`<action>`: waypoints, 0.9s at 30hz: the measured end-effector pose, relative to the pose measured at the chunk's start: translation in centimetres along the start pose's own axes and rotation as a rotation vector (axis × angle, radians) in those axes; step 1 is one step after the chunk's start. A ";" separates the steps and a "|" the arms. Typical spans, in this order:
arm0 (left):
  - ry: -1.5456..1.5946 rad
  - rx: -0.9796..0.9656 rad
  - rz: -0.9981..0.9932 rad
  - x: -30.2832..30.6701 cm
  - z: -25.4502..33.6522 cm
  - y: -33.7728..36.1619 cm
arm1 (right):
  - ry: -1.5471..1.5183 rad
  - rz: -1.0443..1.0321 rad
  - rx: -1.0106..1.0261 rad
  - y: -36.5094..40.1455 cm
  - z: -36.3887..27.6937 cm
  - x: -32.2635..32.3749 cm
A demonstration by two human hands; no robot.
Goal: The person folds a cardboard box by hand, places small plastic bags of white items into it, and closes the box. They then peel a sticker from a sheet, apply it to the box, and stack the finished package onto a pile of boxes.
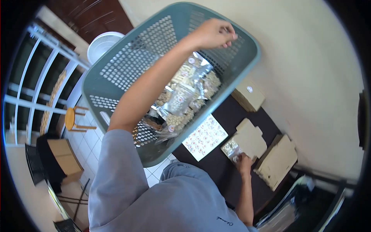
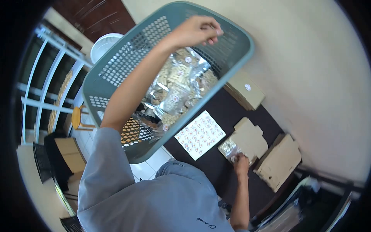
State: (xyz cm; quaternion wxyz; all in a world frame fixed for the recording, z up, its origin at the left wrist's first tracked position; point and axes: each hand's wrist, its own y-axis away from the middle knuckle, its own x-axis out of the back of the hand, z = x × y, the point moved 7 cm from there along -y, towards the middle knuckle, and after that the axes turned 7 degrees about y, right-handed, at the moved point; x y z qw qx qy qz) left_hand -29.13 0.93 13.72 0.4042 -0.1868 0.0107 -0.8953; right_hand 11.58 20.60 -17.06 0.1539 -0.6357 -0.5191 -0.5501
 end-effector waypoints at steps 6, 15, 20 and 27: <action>-0.359 0.303 -0.265 -1.2 -16.2 -0.1 | 0.075 0.199 0.050 0.5 -1.4 2.1; -0.642 0.258 -0.452 -7.3 -26.3 4.4 | 0.111 0.171 -0.023 0.3 -0.2 1.7; -0.462 0.341 -0.336 -9.0 -28.4 4.0 | 0.115 0.205 0.008 0.4 -0.5 2.0; -0.492 0.503 -0.369 -11.1 -27.8 5.2 | 0.069 0.272 0.010 0.3 1.4 3.0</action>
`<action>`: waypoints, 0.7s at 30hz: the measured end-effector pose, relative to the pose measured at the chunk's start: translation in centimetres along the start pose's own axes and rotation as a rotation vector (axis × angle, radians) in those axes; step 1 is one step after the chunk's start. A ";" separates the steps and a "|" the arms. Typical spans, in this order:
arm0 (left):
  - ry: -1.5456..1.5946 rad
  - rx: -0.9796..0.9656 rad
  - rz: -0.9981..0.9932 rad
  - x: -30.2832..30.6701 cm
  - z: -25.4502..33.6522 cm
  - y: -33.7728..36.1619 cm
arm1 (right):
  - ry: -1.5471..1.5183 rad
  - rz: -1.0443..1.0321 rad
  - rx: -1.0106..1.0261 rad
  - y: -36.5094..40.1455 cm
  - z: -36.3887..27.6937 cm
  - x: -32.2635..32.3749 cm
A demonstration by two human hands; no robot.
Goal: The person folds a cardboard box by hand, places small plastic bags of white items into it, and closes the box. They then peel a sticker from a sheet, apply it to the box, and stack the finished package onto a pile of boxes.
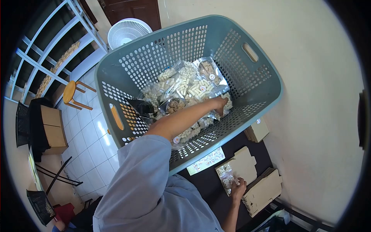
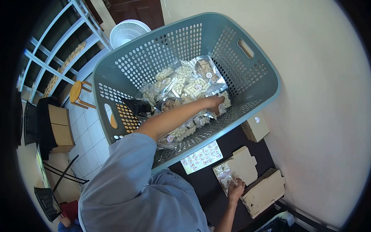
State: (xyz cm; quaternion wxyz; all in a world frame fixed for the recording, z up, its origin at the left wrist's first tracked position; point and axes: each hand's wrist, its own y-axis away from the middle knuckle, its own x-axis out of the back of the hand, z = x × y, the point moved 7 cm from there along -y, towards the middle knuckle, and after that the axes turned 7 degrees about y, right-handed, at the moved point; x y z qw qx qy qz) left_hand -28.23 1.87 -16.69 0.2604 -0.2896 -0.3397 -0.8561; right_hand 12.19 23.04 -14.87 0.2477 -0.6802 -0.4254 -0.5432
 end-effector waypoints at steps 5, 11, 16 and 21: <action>0.068 0.111 0.059 -0.8 0.1 0.7 | -0.067 -0.053 -0.079 -0.1 1.2 0.5; 0.234 0.091 0.105 3.7 -2.4 -1.0 | -0.103 0.009 -0.015 -0.2 3.5 1.0; 0.045 0.088 0.206 4.2 -4.6 -1.3 | -0.165 -0.061 -0.121 -0.2 5.4 0.5; -0.118 -0.018 0.565 5.2 -0.4 3.2 | -0.139 -0.029 -0.076 0.0 5.6 0.8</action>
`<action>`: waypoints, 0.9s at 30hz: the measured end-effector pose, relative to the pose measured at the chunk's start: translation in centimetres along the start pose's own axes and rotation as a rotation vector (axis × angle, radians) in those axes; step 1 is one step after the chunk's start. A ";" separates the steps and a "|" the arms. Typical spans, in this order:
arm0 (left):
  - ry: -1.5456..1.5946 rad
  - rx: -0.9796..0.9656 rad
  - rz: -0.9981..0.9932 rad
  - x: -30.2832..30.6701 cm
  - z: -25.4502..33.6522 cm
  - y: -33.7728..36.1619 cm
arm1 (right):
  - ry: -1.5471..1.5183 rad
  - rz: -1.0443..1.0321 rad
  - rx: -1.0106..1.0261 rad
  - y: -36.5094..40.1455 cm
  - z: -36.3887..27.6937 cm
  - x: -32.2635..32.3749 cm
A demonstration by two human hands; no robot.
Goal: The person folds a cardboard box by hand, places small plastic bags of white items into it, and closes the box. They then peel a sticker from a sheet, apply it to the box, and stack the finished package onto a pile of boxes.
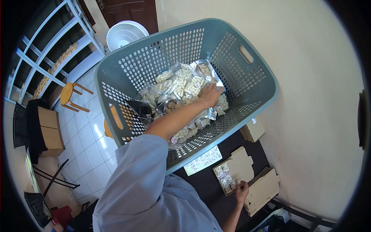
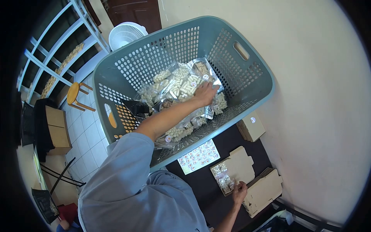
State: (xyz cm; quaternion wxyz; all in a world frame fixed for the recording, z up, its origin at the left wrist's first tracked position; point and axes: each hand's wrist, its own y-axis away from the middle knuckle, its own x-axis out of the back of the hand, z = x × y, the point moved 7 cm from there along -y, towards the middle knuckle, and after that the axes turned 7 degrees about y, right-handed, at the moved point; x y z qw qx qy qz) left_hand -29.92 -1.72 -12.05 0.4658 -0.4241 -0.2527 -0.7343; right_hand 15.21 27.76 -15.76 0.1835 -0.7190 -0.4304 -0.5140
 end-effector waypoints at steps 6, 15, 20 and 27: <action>-0.041 -0.346 -0.286 -2.4 4.0 1.3 | -0.075 0.000 -0.056 0.6 -0.2 0.2; 0.312 -0.370 -0.280 -2.3 3.1 -2.5 | -0.266 0.031 0.007 1.6 2.0 -0.5; 0.779 -0.420 -0.070 9.2 7.7 -4.6 | -0.588 -0.046 -0.179 2.3 -5.4 5.3; 0.896 -0.602 -0.457 17.2 23.1 4.1 | -0.879 0.131 0.093 1.7 -16.1 15.2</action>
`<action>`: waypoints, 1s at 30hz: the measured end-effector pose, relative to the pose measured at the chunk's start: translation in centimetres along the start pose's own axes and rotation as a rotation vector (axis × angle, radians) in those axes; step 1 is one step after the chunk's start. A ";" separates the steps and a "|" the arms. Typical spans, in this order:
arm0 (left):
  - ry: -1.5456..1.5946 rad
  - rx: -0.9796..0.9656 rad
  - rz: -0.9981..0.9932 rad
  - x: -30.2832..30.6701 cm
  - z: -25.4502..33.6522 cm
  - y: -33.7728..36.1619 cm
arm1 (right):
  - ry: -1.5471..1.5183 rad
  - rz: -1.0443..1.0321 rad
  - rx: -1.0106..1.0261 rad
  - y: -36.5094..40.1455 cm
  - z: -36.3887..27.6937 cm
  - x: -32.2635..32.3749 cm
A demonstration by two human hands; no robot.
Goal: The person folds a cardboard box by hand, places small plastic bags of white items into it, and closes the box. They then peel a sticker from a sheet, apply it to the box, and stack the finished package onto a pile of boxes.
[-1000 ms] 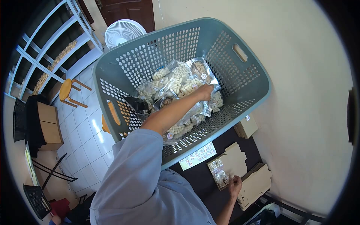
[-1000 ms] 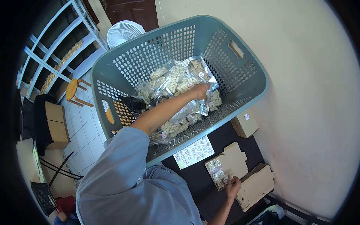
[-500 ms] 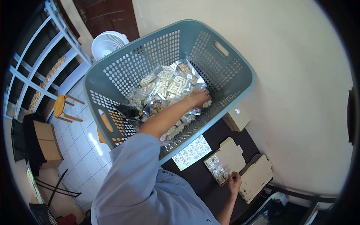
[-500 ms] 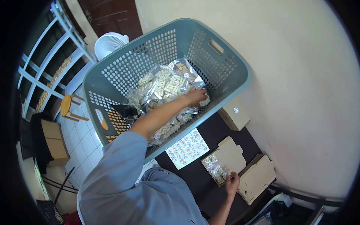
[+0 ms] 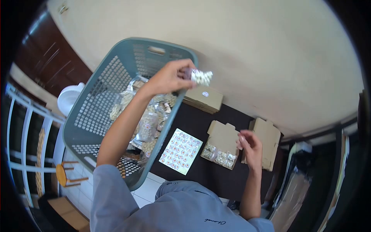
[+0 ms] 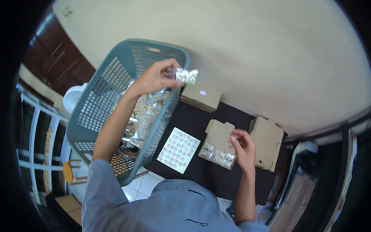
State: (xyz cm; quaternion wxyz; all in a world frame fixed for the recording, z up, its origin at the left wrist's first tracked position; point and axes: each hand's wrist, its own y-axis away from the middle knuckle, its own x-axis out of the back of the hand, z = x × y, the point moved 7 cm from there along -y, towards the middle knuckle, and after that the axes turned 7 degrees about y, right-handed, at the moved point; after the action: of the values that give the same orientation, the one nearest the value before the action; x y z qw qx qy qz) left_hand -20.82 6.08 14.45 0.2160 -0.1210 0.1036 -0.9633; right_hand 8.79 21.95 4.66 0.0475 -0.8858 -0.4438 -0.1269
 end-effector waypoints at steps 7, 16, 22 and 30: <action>0.076 0.125 -0.570 -14.7 3.0 1.1 | -0.245 -0.162 0.136 0.4 -7.9 -1.8; 0.200 0.179 -0.502 -20.1 1.5 0.1 | -0.483 0.045 0.111 2.1 -4.9 1.1; 0.369 0.166 -0.515 -20.7 0.6 0.2 | -0.646 -0.049 0.058 2.7 -3.6 0.2; 0.014 0.061 -0.679 -21.9 1.0 -0.5 | -0.283 -0.070 -0.013 3.6 -2.6 0.4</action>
State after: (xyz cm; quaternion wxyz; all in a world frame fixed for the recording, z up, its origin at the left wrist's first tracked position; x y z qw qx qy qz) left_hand -1.50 16.04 11.35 -0.1143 -0.1357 0.0301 -0.9837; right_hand 11.41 19.53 7.40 -0.0259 -0.8790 -0.4760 -0.0054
